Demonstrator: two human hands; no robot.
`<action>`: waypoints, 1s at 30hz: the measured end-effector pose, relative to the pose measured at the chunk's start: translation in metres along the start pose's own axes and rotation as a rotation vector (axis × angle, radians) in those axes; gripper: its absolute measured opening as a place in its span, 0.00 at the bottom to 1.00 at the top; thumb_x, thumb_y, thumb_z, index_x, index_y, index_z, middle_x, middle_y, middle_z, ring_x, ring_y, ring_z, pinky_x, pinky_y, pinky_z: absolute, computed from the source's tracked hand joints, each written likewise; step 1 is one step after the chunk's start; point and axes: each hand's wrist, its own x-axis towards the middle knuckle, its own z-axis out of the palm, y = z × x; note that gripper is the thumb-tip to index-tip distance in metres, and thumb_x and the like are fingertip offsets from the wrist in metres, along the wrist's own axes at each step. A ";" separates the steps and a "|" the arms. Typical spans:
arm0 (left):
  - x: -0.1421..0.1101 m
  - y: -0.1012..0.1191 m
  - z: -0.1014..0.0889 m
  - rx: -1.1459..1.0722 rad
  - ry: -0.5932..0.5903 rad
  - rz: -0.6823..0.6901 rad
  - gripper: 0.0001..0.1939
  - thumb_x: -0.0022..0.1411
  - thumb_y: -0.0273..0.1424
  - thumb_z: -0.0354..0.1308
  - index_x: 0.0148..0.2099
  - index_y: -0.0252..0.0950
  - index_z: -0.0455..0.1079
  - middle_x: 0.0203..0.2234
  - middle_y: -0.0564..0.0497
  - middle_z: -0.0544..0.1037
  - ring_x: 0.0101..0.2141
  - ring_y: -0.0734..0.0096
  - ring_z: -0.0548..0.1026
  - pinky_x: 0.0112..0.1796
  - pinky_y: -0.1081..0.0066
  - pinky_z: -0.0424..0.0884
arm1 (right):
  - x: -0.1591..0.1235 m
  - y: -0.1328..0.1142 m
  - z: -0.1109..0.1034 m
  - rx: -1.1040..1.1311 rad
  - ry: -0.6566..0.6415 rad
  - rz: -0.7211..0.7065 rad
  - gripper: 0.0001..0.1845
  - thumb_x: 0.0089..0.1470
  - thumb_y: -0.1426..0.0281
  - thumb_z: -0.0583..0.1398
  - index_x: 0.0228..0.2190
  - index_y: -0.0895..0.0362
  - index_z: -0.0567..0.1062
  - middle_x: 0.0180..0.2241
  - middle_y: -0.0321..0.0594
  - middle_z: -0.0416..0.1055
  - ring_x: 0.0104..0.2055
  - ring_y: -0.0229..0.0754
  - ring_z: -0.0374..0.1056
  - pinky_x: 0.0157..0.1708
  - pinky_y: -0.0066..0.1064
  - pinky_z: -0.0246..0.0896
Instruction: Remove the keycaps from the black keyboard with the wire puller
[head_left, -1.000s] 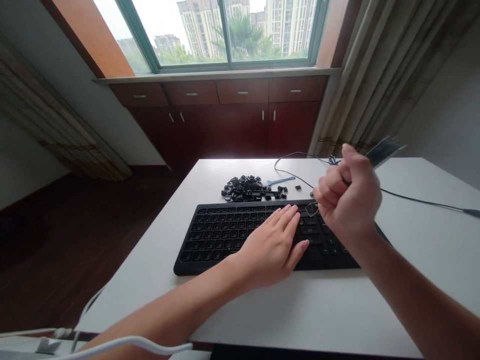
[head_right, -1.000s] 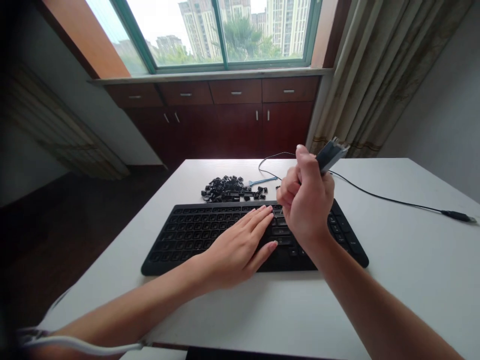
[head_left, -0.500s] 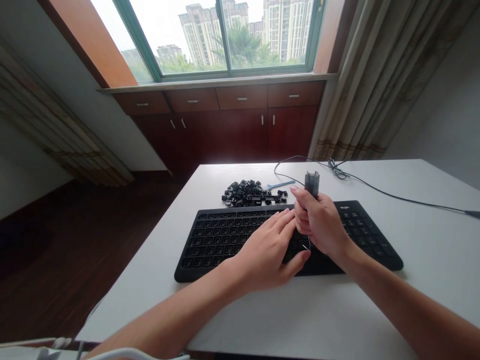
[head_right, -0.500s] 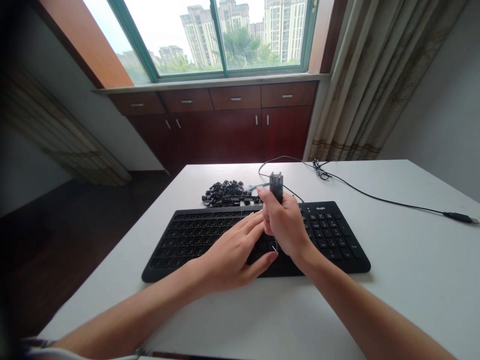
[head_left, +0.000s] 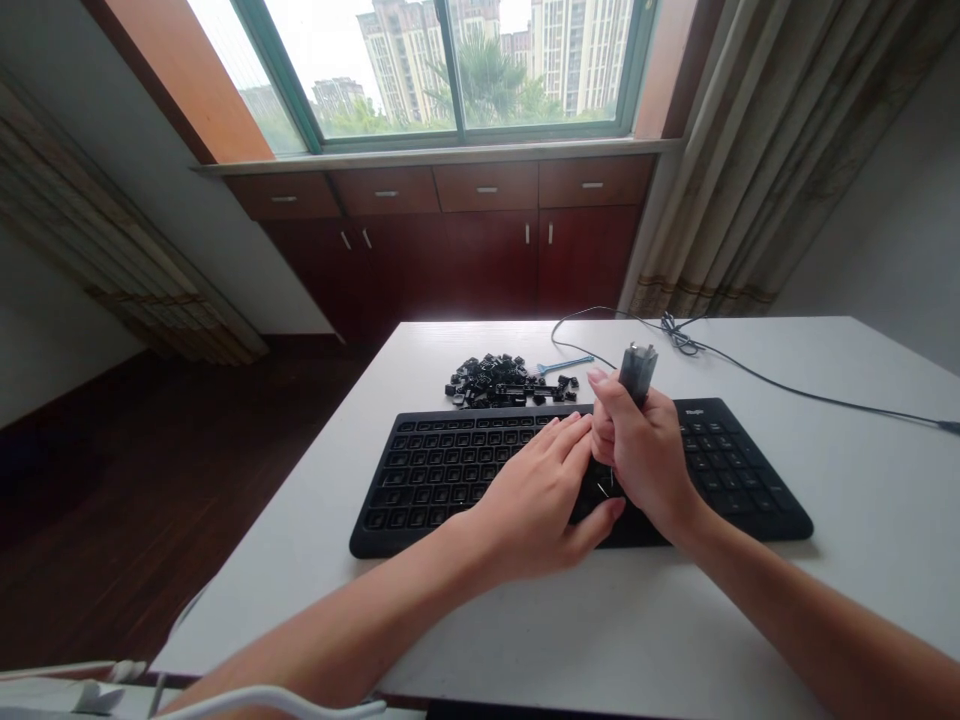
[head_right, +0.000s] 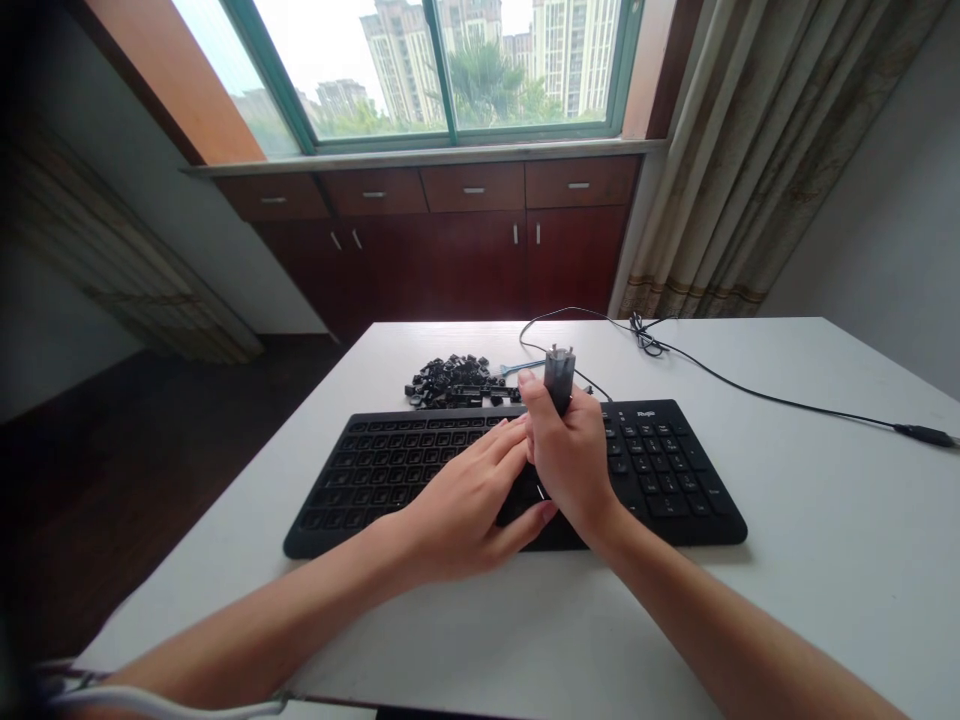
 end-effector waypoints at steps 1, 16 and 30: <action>0.000 0.000 0.000 -0.004 0.000 0.000 0.31 0.69 0.41 0.55 0.68 0.29 0.59 0.67 0.37 0.63 0.69 0.52 0.57 0.71 0.53 0.52 | -0.002 0.001 0.000 -0.052 0.004 -0.041 0.26 0.58 0.58 0.66 0.19 0.54 0.60 0.14 0.25 0.51 0.15 0.30 0.45 0.14 0.27 0.44; -0.002 0.002 0.001 0.043 -0.011 0.039 0.36 0.71 0.35 0.51 0.74 0.29 0.45 0.71 0.37 0.54 0.72 0.52 0.49 0.71 0.50 0.47 | -0.016 0.007 0.002 0.057 -0.157 -0.103 0.26 0.61 0.58 0.64 0.18 0.54 0.62 0.15 0.29 0.54 0.17 0.31 0.50 0.17 0.28 0.48; -0.004 0.001 0.005 0.087 -0.082 0.002 0.34 0.73 0.37 0.46 0.73 0.24 0.46 0.71 0.32 0.52 0.72 0.48 0.46 0.71 0.50 0.46 | -0.017 0.001 0.002 0.218 -0.166 -0.086 0.26 0.60 0.58 0.66 0.18 0.55 0.63 0.13 0.27 0.53 0.13 0.30 0.47 0.14 0.27 0.43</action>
